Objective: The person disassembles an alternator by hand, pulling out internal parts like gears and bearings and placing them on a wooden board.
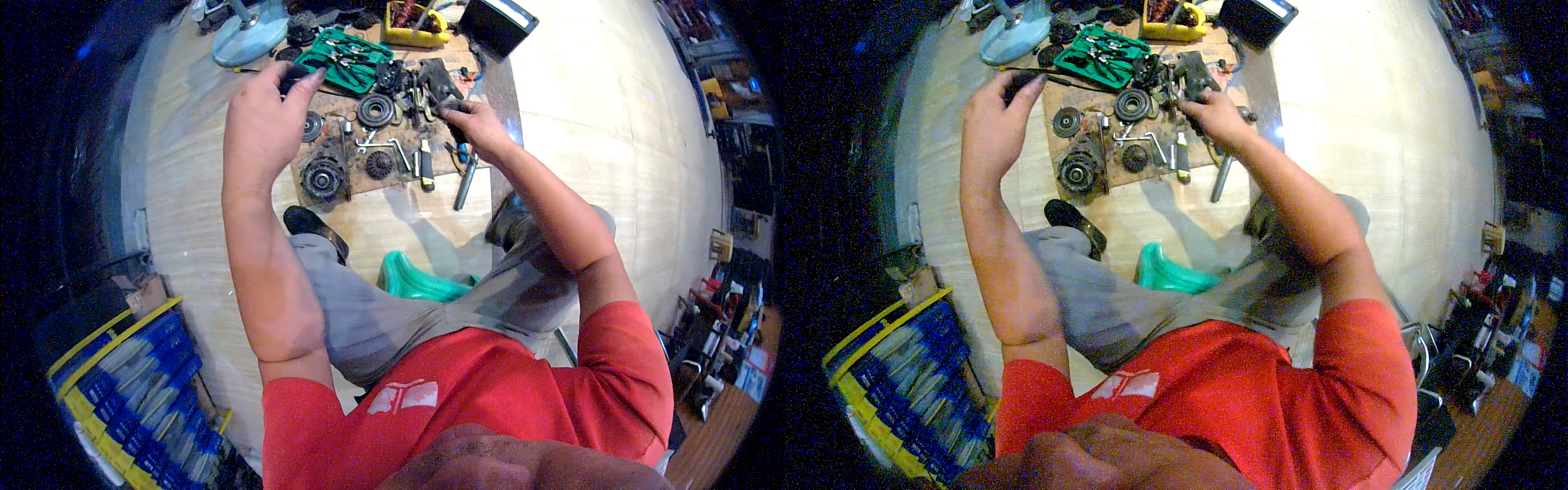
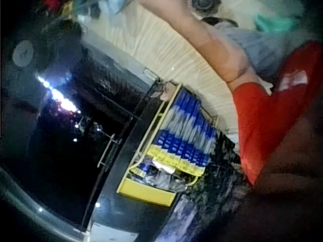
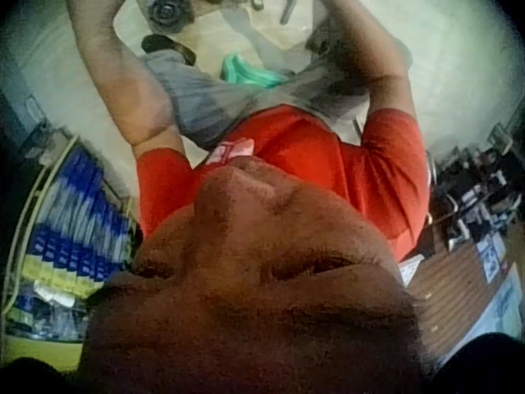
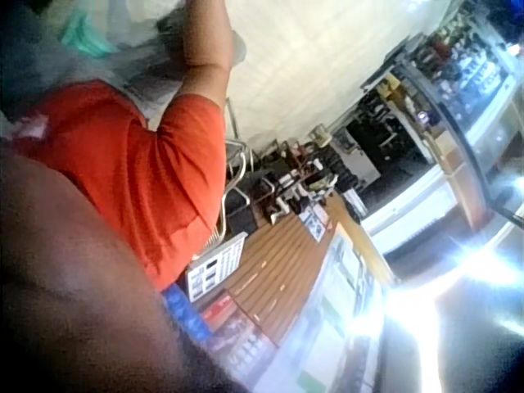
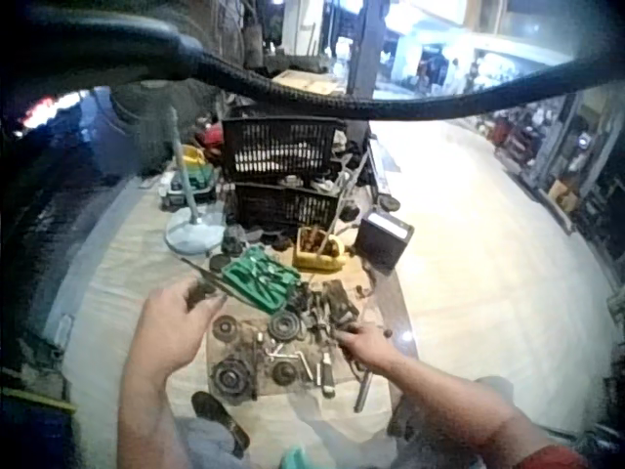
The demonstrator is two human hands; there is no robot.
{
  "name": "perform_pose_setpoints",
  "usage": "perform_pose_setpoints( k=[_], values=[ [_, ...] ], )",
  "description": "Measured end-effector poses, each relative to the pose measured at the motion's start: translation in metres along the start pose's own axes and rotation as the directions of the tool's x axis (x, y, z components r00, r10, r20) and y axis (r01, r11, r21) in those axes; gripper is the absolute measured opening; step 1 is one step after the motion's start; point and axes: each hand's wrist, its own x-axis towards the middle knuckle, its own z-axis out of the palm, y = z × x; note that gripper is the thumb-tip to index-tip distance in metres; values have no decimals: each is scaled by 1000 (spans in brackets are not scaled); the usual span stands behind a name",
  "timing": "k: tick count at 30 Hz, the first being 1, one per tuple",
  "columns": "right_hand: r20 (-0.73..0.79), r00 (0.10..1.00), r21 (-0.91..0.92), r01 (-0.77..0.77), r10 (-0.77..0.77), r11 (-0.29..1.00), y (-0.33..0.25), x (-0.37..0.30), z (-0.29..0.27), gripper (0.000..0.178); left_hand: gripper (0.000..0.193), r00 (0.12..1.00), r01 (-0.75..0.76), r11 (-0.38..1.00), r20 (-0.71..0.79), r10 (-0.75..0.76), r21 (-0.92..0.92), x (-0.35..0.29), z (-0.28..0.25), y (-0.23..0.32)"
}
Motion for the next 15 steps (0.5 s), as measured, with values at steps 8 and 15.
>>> perform_pose_setpoints(
  k=[8, 15],
  values=[
    [-89, 993, 246, -47, 71, 968, -18, 77, 43, 27, 34, 984, 114, 990, 129, -124, 84, -2, -9, 1],
    [-143, 957, 398, -177, 251, 900, 85, 155, 103, 17, 31, 979, -5, 987, 202, -29, 163, -18, -6, 4]
  ],
)
